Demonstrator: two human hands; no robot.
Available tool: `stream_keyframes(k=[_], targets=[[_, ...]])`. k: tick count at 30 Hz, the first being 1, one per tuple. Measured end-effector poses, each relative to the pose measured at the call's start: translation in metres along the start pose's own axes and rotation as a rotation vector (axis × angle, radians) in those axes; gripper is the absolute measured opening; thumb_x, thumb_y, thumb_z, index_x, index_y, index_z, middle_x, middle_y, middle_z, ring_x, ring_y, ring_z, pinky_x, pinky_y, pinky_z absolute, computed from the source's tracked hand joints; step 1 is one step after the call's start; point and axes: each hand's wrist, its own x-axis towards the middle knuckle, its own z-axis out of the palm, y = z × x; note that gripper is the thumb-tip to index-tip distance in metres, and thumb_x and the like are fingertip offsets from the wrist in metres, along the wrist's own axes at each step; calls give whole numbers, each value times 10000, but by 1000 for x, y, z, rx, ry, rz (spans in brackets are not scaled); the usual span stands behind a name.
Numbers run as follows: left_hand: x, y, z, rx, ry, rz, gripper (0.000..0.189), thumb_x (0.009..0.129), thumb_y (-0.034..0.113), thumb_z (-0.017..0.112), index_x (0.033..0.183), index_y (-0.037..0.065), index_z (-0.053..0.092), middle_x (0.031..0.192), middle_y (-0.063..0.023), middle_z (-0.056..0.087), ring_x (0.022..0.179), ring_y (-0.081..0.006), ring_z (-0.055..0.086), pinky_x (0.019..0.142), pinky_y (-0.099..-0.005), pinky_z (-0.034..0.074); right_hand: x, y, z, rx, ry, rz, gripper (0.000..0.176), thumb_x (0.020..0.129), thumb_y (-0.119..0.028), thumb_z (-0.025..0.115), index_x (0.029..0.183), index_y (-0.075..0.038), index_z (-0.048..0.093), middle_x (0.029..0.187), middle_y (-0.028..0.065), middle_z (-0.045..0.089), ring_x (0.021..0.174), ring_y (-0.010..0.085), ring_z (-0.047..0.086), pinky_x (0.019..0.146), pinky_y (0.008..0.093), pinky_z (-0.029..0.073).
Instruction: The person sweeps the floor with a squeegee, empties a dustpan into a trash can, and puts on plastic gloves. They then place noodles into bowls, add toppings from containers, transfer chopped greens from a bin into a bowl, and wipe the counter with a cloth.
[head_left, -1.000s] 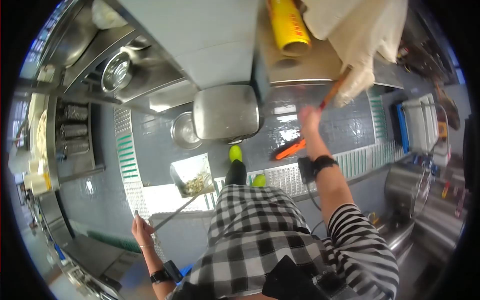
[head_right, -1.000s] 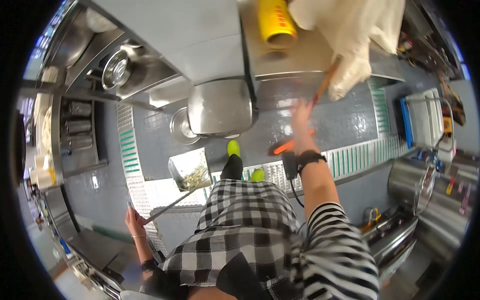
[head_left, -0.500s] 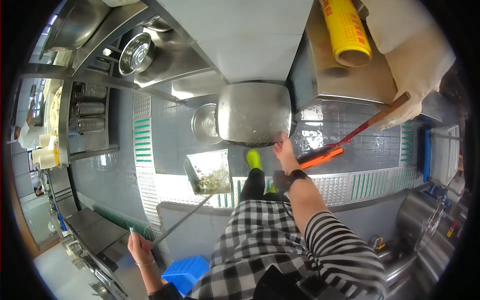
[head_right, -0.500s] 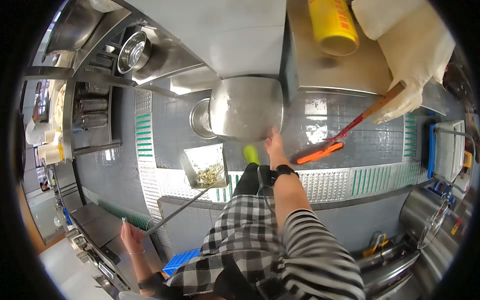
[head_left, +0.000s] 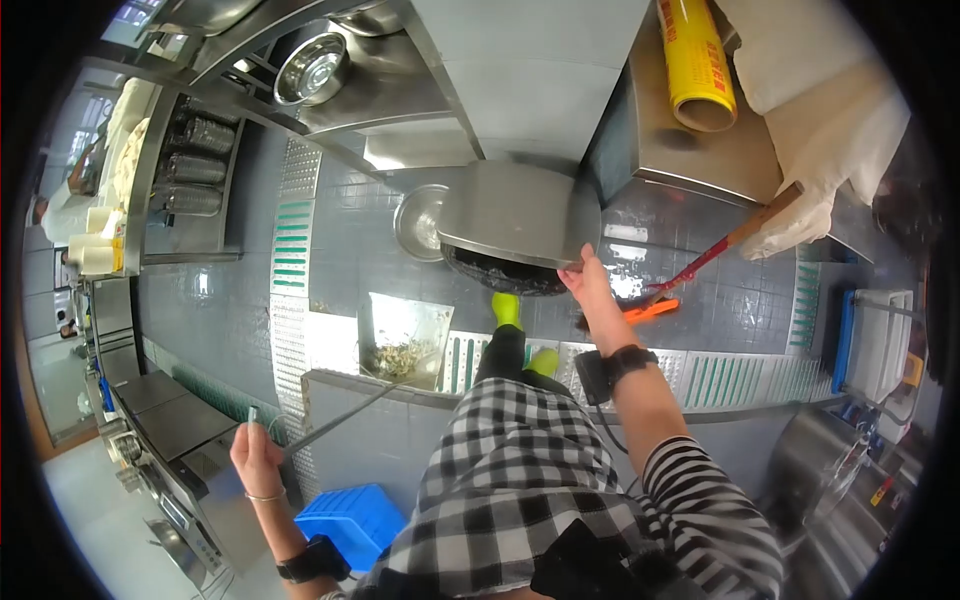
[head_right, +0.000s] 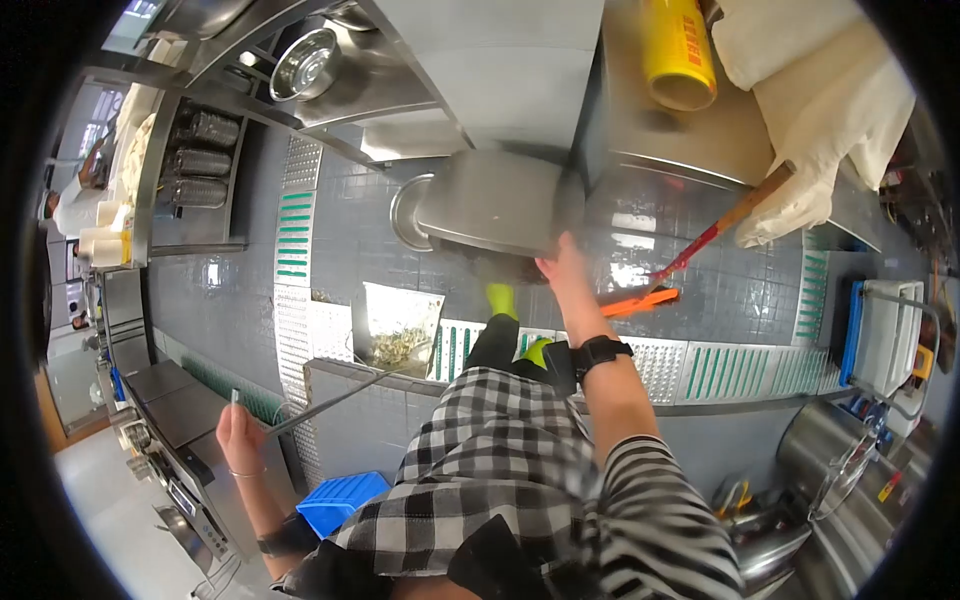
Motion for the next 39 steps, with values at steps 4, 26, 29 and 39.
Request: stream_keyframes(k=[4, 26, 29, 39], targets=[[-10, 49, -27, -64, -6, 48, 227, 892, 191, 495, 702, 71, 462, 517, 41, 356, 412, -40, 297, 369, -196, 235, -9, -32, 20, 71, 12, 30, 319, 877, -299, 501, 1119, -102, 437, 1096, 108, 461, 905, 313, 510, 699, 425, 489], [23, 277, 170, 230, -569, 692, 218, 875, 256, 502, 855, 45, 556, 502, 77, 369, 411, -6, 314, 369, -181, 235, -144, -124, 110, -268, -456, -195, 835, 844, -476, 487, 1369, 1, 48, 1390, 167, 238, 1253, 279, 302, 974, 436, 311], [22, 301, 215, 363, -646, 813, 233, 847, 261, 548, 912, 37, 557, 648, 19, 488, 533, -28, 444, 437, -165, 321, -241, -121, 153, -486, -846, -382, 680, 889, -470, 391, 1345, -5, 196, 1327, 133, 361, 1206, 264, 370, 956, 402, 333], [56, 104, 278, -336, -840, 747, 404, 708, 114, 698, 1036, 28, 478, 941, -50, 507, 869, -128, 512, 732, -279, 452, -380, -131, 238, -137, -1082, -370, 288, 890, -289, 471, 1012, -31, 512, 954, 82, 579, 938, 193, 535, 821, 366, 394]])
